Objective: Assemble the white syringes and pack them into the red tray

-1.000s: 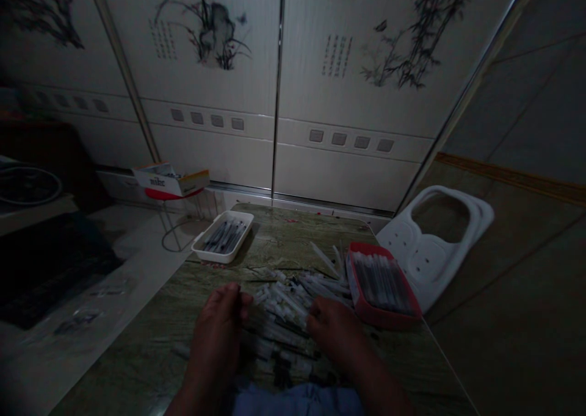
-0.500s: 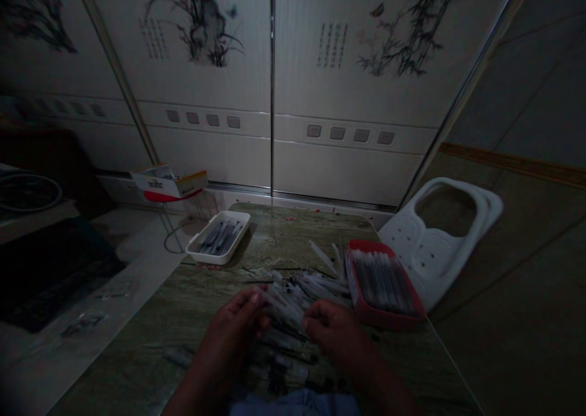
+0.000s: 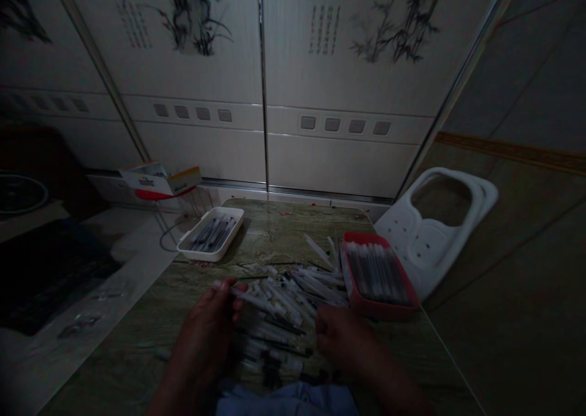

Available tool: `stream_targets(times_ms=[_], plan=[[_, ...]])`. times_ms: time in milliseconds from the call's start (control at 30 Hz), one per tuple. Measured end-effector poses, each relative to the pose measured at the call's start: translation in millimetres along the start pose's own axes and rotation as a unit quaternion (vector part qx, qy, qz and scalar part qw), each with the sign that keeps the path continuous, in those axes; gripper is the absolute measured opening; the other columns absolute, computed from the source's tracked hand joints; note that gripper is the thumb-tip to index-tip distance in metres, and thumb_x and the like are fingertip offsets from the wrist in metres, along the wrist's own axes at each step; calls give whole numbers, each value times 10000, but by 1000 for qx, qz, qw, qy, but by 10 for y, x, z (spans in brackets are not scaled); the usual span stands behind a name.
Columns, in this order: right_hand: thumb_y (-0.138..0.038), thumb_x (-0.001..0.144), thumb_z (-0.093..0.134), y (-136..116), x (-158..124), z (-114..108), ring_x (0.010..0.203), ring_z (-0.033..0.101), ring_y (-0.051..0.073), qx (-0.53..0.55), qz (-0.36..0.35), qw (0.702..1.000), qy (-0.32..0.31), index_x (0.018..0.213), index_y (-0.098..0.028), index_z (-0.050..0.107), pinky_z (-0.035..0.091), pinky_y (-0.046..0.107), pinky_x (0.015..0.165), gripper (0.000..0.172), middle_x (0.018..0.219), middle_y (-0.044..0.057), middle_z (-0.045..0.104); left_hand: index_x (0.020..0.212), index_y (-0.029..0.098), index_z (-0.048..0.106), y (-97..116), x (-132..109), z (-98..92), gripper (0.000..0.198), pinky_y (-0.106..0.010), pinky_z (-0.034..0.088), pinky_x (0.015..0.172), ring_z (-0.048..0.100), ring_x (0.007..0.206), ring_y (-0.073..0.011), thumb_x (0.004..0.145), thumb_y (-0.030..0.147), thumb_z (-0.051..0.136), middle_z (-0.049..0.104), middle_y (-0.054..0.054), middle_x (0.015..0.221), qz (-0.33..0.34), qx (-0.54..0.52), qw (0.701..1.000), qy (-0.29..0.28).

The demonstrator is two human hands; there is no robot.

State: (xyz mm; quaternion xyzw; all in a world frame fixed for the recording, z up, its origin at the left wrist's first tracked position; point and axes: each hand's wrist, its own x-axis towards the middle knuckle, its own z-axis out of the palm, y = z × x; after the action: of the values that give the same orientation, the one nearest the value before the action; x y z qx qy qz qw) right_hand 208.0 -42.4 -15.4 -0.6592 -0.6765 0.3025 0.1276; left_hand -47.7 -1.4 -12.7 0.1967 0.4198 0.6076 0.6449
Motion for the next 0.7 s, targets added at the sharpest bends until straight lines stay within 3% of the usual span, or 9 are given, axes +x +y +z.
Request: stream_targets(times_ms=[267,700], plan=[[-135,731,574,-82,-8,59,708,612,165,-49,28,998,-8,770,-219,637,263,259,571,112,771,5,698,1085,151,675,-9,9,-10,400,-195,480,552,594,629,-97,779,369,812,710,-76,913,4,-13,1000,9],[-137,715,581,-71,-34,67,654,580,154,-49,9,999,-2,733,-217,634,251,257,555,98,712,1,681,1076,156,664,-9,27,-48,335,-183,484,562,599,640,-88,791,268,801,706,-71,936,11,-27,1000,5]])
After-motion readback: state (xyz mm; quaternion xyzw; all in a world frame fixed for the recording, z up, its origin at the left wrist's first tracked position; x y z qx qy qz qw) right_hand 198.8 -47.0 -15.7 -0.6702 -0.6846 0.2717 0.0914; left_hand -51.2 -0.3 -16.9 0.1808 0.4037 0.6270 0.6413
